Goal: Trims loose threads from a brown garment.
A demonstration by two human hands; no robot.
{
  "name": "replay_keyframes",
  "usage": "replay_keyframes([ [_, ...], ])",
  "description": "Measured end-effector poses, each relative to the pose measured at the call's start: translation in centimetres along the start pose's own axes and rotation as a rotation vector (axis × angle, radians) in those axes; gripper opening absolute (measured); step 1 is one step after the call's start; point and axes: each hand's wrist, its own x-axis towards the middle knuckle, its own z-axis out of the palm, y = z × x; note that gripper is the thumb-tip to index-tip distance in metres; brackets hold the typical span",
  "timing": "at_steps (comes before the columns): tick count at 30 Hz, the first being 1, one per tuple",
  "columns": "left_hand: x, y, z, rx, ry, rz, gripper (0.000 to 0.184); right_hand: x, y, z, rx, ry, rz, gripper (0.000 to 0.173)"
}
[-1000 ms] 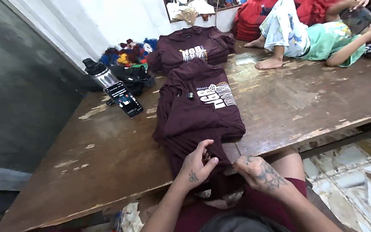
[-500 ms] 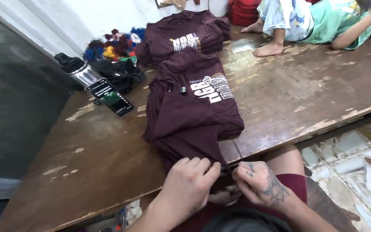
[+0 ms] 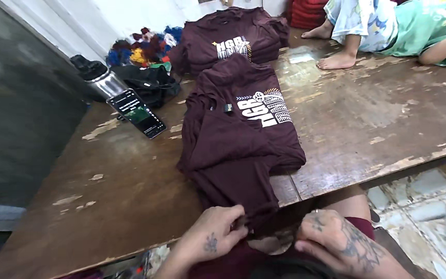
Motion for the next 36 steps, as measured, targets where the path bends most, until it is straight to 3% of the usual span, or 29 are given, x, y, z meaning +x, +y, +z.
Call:
replay_keyframes([
  [1,-0.3,-0.6,-1.6,-0.028,0.012,-0.004,0.017,0.4,0.3,0.0,-0.022,0.025,-0.020,0.039],
  [2,-0.4,-0.9,-3.4,-0.095,0.200,-0.042,0.016,0.9,0.5,0.0,-0.034,0.035,-0.048,0.037],
  [4,0.6,-1.0,-4.9,-0.392,0.843,-0.147,0.012,2.2,0.3,0.2,-0.040,0.036,-0.109,0.029],
  [5,1.4,-0.5,-5.1,-0.477,1.000,-0.128,0.012,2.8,-0.1,0.3,-0.032,0.032,-0.142,0.029],
  [6,1.7,0.6,-4.7,-0.437,0.945,-0.109,0.018,3.3,-0.5,0.2,-0.017,0.021,-0.173,0.033],
  [7,1.7,2.0,-3.9,-0.301,0.746,-0.102,0.034,3.8,-0.8,0.1,0.008,0.014,-0.200,0.039],
  [8,1.7,2.8,-2.8,-0.161,0.473,-0.102,0.051,4.1,-0.9,-0.1,0.029,0.014,-0.223,0.044],
  [9,1.8,3.0,-1.8,-0.054,0.188,-0.106,0.055,4.2,-1.0,-0.2,0.040,0.019,-0.231,0.044],
  [11,2.5,1.9,-1.5,0.033,-0.252,-0.103,0.036,4.1,-0.7,-0.2,0.048,0.031,-0.217,0.039],
  [12,2.9,1.5,-2.7,0.043,-0.332,-0.093,0.027,4.1,-0.6,-0.1,0.041,0.032,-0.215,0.036],
  [13,2.9,1.3,-4.5,0.052,-0.279,-0.076,0.022,4.4,-0.6,-0.1,0.030,0.026,-0.219,0.035],
  [14,2.7,1.2,-6.6,0.059,-0.078,-0.063,0.016,4.8,-0.7,0.0,0.023,0.012,-0.230,0.034],
  [17,3.1,-0.7,-10.3,-0.131,1.145,0.092,0.014,6.7,-0.7,0.2,0.005,-0.009,-0.273,0.031],
  [18,3.8,-0.3,-11.9,-0.221,1.426,0.170,0.014,7.4,-0.6,0.3,-0.016,0.005,-0.274,0.029],
  [19,4.4,0.8,-13.1,-0.279,1.560,0.228,0.012,8.2,-0.3,0.2,-0.049,0.028,-0.270,0.028],
  [20,4.9,1.8,-13.1,-0.290,1.572,0.270,0.009,9.3,0.0,0.0,-0.084,0.053,-0.259,0.027],
  [21,5.4,2.3,-12.2,-0.256,1.491,0.301,0.007,10.4,0.3,-0.5,-0.118,0.082,-0.242,0.026],
  [23,6.5,2.0,-9.6,-0.111,1.214,0.281,0.023,13.1,1.0,-1.3,-0.163,0.130,-0.205,0.024],
  [25,8.0,1.5,-8.4,-0.048,0.856,0.090,0.035,15.7,2.2,-1.4,-0.189,0.112,-0.132,0.032],
  [27,9.9,0.0,-8.8,-0.164,0.499,-0.225,0.040,17.9,4.2,-1.1,-0.189,-0.104,0.129,0.055],
  [28,10.8,-1.2,-8.6,-0.246,0.470,-0.326,0.041,19.0,5.3,-1.2,-0.146,-0.287,0.341,0.065],
  [29,11.1,-2.2,-8.0,-0.303,0.554,-0.343,0.041,19.9,6.5,-1.2,-0.112,-0.413,0.503,0.072],
  [32,9.5,-2.0,-6.0,-0.272,0.894,-0.078,0.038,19.2,7.5,-2.3,-0.070,-0.413,0.638,0.074],
  [34,5.2,-0.2,-3.7,-0.165,0.739,0.023,0.035,15.8,7.5,-2.1,-0.132,-0.233,0.511,0.074],
  [36,1.1,0.1,-0.1,-0.015,0.369,-0.020,0.046,11.6,8.3,-0.5,-0.275,0.086,0.237,0.070],
])
